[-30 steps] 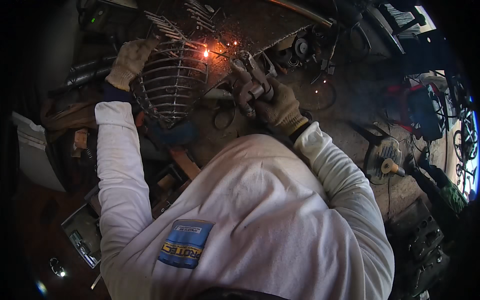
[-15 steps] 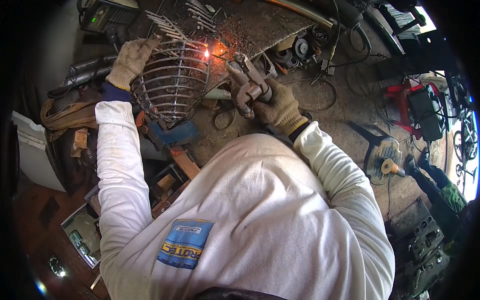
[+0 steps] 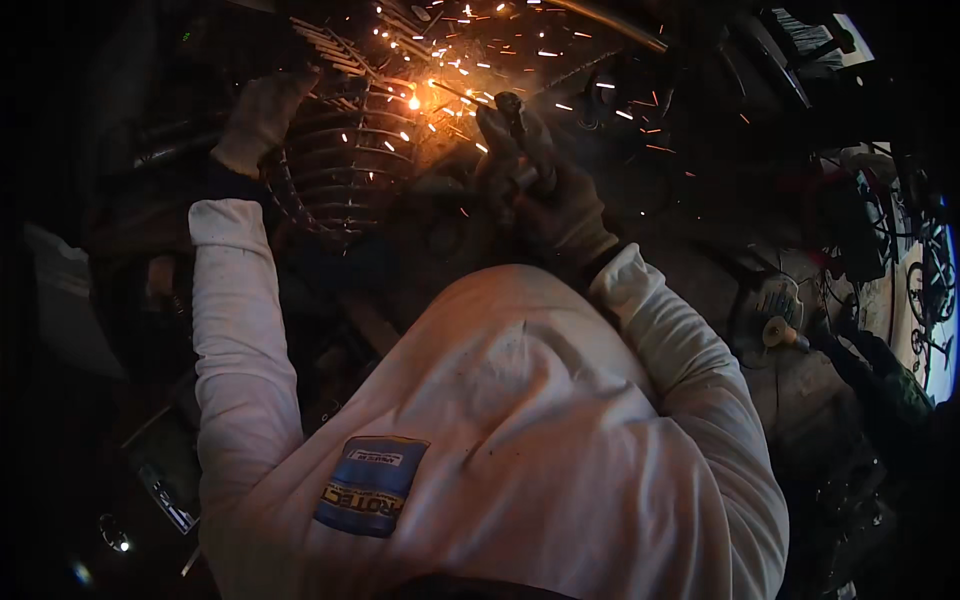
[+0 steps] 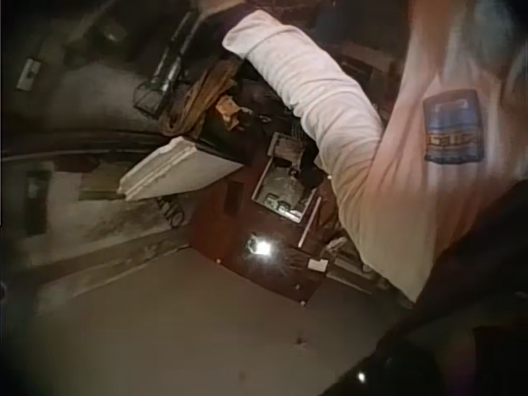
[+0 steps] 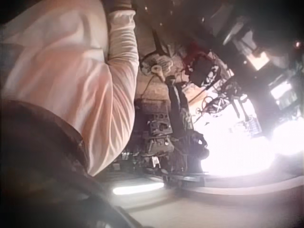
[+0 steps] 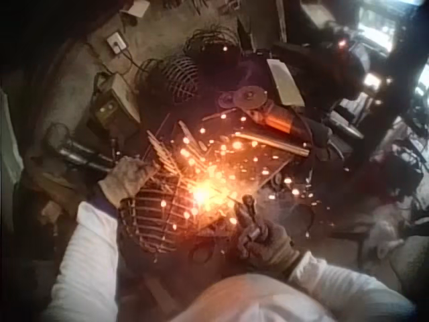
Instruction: The person welds metal rods together to form a spherical cage-like structure using a welding torch.
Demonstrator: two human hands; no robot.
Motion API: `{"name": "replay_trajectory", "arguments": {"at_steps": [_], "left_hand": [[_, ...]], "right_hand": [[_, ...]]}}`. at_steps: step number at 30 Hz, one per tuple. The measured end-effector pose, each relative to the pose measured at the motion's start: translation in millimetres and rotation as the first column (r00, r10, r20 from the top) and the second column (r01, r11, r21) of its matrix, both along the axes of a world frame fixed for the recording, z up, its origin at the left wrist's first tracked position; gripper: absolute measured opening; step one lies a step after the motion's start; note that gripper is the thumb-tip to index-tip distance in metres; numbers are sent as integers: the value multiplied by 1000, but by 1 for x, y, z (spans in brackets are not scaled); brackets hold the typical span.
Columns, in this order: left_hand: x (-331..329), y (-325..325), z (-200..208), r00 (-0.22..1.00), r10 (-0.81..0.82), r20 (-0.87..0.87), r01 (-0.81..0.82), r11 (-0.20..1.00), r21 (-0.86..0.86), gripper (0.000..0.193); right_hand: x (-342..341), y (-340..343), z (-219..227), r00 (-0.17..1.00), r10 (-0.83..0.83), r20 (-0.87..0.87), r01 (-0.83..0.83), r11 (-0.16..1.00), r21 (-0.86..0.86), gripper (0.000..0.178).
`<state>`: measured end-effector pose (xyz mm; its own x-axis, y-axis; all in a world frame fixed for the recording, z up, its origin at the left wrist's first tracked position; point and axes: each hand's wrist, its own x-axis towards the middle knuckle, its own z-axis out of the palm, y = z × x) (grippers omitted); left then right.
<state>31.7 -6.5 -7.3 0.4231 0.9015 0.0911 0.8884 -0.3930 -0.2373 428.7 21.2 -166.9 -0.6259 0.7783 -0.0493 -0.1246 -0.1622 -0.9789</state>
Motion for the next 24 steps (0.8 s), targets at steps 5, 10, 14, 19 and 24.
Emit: {"name": "replay_trajectory", "arguments": {"at_steps": [5, 10, 14, 19, 24], "left_hand": [[-4, -4, 0, 972, 210, -108, -227, 959, -169, 40], [-4, -2, 2, 991, -13, -133, 15, 1000, 19, 48], [-9, -3, -6, 981, -158, -114, 180, 959, 221, 52], [-1, -4, -2, 988, -84, -132, 104, 983, 152, 52], [-2, -5, -3, 989, -54, -137, 74, 986, 151, 49]], "right_hand": [[4, 2, 7, 939, -16, 343, -47, 983, 175, 52], [4, 1, 14, 930, 12, 366, -72, 986, 151, 52], [4, -1, 1, 949, -11, 316, -45, 984, 170, 52], [6, 0, 6, 922, -1, 387, -83, 976, 201, 53], [6, 0, 5, 915, 9, 404, -100, 974, 203, 53]]}}
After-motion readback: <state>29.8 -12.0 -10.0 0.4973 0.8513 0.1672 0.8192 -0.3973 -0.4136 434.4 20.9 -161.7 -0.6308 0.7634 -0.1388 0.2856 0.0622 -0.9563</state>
